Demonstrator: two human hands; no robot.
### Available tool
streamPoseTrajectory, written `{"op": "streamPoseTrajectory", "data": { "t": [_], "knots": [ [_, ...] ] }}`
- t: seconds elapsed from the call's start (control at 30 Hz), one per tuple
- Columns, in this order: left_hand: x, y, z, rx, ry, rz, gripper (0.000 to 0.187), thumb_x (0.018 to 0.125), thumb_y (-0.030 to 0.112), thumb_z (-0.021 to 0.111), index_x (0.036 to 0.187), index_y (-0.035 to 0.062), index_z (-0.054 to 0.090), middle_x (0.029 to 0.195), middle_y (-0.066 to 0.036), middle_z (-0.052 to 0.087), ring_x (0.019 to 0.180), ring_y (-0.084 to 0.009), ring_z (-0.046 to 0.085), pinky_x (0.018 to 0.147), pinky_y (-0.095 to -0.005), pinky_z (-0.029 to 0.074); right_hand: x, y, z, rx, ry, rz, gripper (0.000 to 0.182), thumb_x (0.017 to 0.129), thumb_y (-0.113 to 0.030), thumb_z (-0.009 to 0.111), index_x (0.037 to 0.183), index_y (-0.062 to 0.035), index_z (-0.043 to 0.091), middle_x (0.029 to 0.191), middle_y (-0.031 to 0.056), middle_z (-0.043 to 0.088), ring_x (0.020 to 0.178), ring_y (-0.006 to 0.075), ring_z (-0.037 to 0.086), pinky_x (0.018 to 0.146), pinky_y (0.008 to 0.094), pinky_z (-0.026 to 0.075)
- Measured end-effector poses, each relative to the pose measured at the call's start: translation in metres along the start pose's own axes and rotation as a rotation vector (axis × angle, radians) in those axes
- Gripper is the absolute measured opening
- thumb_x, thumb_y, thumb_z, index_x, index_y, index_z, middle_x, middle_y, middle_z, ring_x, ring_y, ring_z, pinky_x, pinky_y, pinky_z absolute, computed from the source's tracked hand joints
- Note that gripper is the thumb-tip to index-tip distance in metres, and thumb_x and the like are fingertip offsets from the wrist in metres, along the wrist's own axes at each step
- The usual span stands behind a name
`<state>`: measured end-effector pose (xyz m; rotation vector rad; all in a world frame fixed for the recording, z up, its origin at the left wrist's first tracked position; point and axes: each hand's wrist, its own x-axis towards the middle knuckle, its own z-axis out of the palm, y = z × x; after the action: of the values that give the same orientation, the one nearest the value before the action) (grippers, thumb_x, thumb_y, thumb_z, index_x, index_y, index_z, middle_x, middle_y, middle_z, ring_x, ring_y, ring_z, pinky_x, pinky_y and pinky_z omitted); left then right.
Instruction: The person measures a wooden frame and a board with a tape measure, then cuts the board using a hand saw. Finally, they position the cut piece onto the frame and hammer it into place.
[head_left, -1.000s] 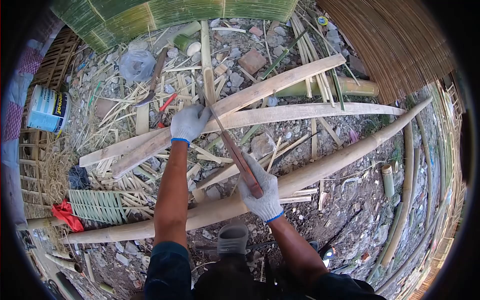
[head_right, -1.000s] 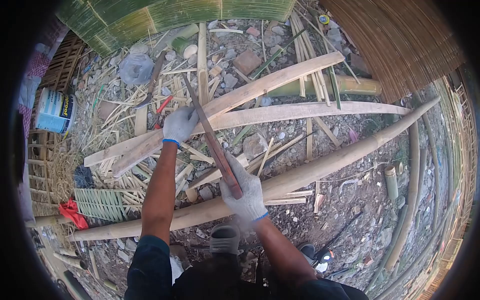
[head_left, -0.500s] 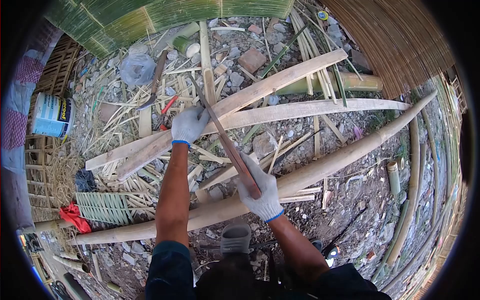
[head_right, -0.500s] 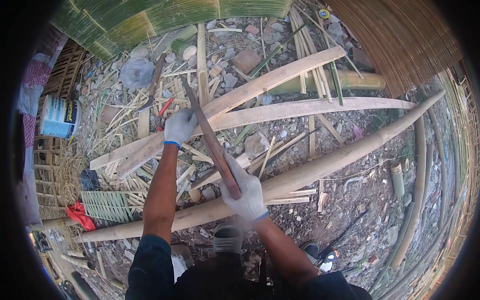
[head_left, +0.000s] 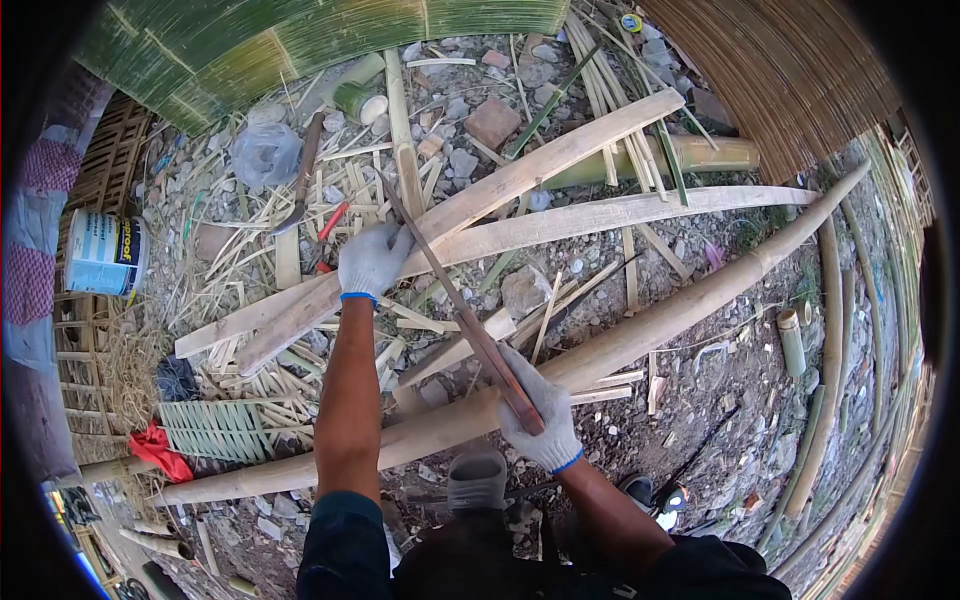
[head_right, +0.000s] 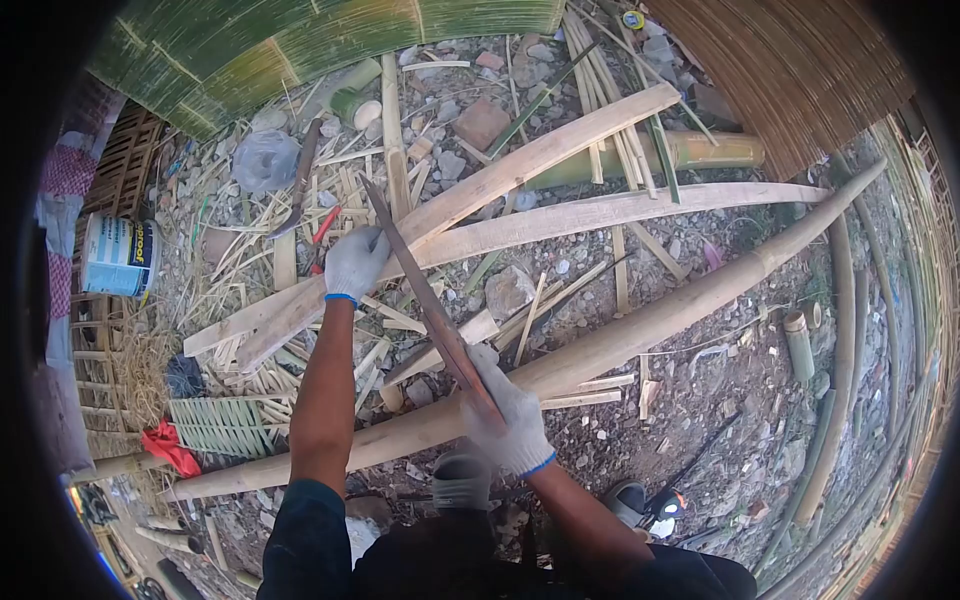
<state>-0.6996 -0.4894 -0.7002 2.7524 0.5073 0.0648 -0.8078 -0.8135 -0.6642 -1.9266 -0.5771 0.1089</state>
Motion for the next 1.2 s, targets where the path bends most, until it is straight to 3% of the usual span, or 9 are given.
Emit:
{"op": "streamPoseTrajectory", "data": {
  "t": [0.03, 0.27, 0.47, 0.57, 0.7, 0.77, 0.9, 1.07, 1.2],
  "knots": [
    [0.001, -0.001, 0.001, 0.002, 0.001, -0.004, 0.048, 0.104, 0.051, 0.054, 0.101, 0.0087, 0.078, 0.100, -0.020, 0.074, 0.097, -0.0423, 0.072, 0.088, -0.0539, 0.056, -0.005, -0.001, -0.005, -0.025, -0.015, -0.017, 0.069, 0.088, -0.008, 0.072, 0.154, -0.0061, 0.053, 0.119, 0.0271, 0.072, 0.100, 0.0448, 0.073, 0.081, 0.0480, 0.061],
    [-0.006, 0.002, 0.000, 0.007, 0.043, 0.005, 0.051, 0.105, 0.051, 0.052, 0.096, 0.0077, 0.077, 0.098, -0.022, 0.074, 0.096, -0.0430, 0.072, 0.088, -0.0546, 0.056, 0.071, -0.004, 0.028, 0.074, 0.017, 0.082, 0.061, 0.091, -0.007, 0.068, 0.151, -0.0014, 0.056, 0.098, 0.0264, 0.075, 0.089, 0.0406, 0.078, 0.078, 0.0433, 0.060],
    [-0.008, 0.001, 0.004, 0.015, 0.068, -0.020, 0.051, 0.108, 0.045, 0.046, 0.095, 0.0063, 0.076, 0.097, -0.023, 0.075, 0.093, -0.0442, 0.073, 0.087, -0.0565, 0.057, -0.011, 0.019, 0.006, 0.156, 0.013, 0.167, 0.060, 0.091, -0.007, 0.068, 0.149, -0.0006, 0.057, 0.099, 0.0252, 0.074, 0.088, 0.0400, 0.077, 0.077, 0.0425, 0.060],
    [-0.009, 0.008, -0.005, 0.009, 0.068, 0.012, 0.052, 0.108, 0.044, 0.044, 0.096, 0.0044, 0.076, 0.098, -0.023, 0.076, 0.093, -0.0450, 0.073, 0.087, -0.0570, 0.058, 0.046, -0.026, 0.004, 0.180, -0.044, 0.302, 0.056, 0.091, -0.007, 0.068, 0.146, -0.0007, 0.059, 0.103, 0.0243, 0.074, 0.093, 0.0397, 0.076, 0.080, 0.0414, 0.059],
    [-0.006, 0.006, -0.004, 0.016, 0.041, -0.023, 0.052, 0.109, 0.043, 0.043, 0.096, 0.0041, 0.076, 0.098, -0.021, 0.077, 0.092, -0.0447, 0.073, 0.085, -0.0561, 0.059, 0.084, 0.004, 0.033, 0.109, 0.007, 0.089, 0.045, 0.091, -0.006, 0.068, 0.135, 0.0009, 0.064, 0.098, 0.0203, 0.073, 0.086, 0.0403, 0.071, 0.078, 0.0417, 0.058],
    [-0.007, 0.005, -0.002, 0.015, 0.044, -0.021, 0.052, 0.108, 0.043, 0.043, 0.096, 0.0044, 0.076, 0.097, -0.021, 0.077, 0.092, -0.0444, 0.073, 0.085, -0.0560, 0.059, 0.051, -0.019, 0.011, 0.179, -0.047, 0.323, 0.051, 0.092, -0.006, 0.069, 0.141, 0.0003, 0.062, 0.101, 0.0205, 0.074, 0.093, 0.0359, 0.074, 0.083, 0.0415, 0.057],
    [-0.008, 0.005, 0.000, 0.009, 0.076, -0.003, 0.052, 0.108, 0.043, 0.043, 0.096, 0.0046, 0.076, 0.097, -0.021, 0.076, 0.091, -0.0445, 0.073, 0.085, -0.0568, 0.058, -0.004, 0.006, 0.011, 0.236, 0.078, 0.185, 0.055, 0.091, -0.007, 0.070, 0.145, -0.0005, 0.061, 0.109, 0.0229, 0.076, 0.099, 0.0343, 0.077, 0.084, 0.0406, 0.059],
    [-0.006, 0.006, 0.000, 0.016, 0.094, 0.011, 0.052, 0.108, 0.044, 0.043, 0.095, 0.0055, 0.076, 0.096, -0.021, 0.077, 0.091, -0.0441, 0.073, 0.085, -0.0573, 0.058, 0.078, -0.021, 0.023, 0.024, -0.034, 0.184, 0.057, 0.090, -0.007, 0.071, 0.146, 0.0002, 0.060, 0.113, 0.0242, 0.076, 0.104, 0.0366, 0.077, 0.088, 0.0410, 0.060],
    [-0.007, 0.007, -0.003, 0.022, 0.019, -0.032, 0.052, 0.108, 0.043, 0.043, 0.094, 0.0056, 0.076, 0.095, -0.022, 0.076, 0.090, -0.0436, 0.074, 0.084, -0.0574, 0.058, 0.057, -0.037, 0.006, 0.024, -0.024, 0.128, 0.057, 0.089, -0.006, 0.071, 0.145, 0.0010, 0.060, 0.112, 0.0243, 0.076, 0.102, 0.0377, 0.078, 0.088, 0.0423, 0.061]
  ]
}}
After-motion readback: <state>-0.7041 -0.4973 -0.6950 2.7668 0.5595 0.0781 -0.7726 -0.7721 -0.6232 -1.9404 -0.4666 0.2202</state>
